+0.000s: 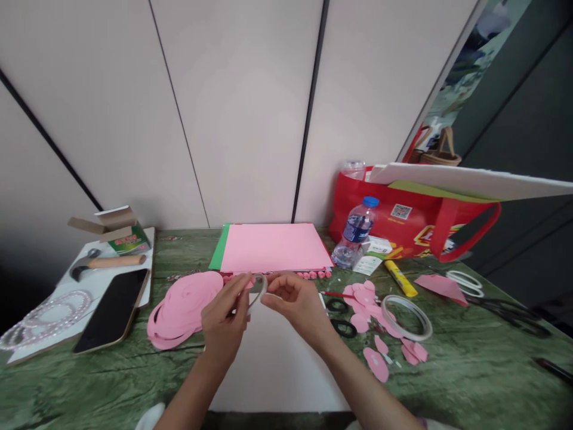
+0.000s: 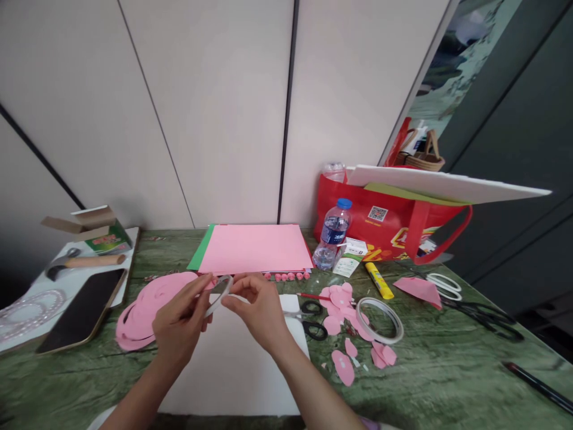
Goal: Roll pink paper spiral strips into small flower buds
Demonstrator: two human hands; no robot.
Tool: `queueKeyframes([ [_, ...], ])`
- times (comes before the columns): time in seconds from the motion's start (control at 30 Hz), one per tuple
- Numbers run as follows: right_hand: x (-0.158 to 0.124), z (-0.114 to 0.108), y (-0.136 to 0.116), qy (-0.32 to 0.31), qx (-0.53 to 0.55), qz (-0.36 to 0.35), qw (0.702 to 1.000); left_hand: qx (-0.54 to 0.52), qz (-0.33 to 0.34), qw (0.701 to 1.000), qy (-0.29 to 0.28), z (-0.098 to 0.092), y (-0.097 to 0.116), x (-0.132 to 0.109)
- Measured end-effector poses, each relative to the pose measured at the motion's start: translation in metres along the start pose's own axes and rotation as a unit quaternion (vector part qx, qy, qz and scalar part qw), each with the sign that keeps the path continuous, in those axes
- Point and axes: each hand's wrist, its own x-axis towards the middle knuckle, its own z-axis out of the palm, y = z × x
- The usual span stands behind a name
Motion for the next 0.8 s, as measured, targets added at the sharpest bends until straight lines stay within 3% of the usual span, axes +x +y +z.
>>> queueKeyframes([
  [0.3, -0.0009, 0.0011, -0.0016, 0.011, 0.003, -0.005, 1.0, 0.043, 0.083, 0.996, 0.007, -0.0005, 0.0019, 0.0001],
  [0.53, -0.0015, 0.0034, -0.0026, 0.005, 0.035, 0.021, 0.999, 0.068, 0.06, 0.996, -0.005, -0.0008, 0.0057, -0.0014],
  [0.8, -0.0022, 0.0046, -0.0035, 0.005, 0.021, 0.001, 1.0, 0.053, 0.067, 0.996, -0.002, 0.0001, 0.0067, -0.0016],
])
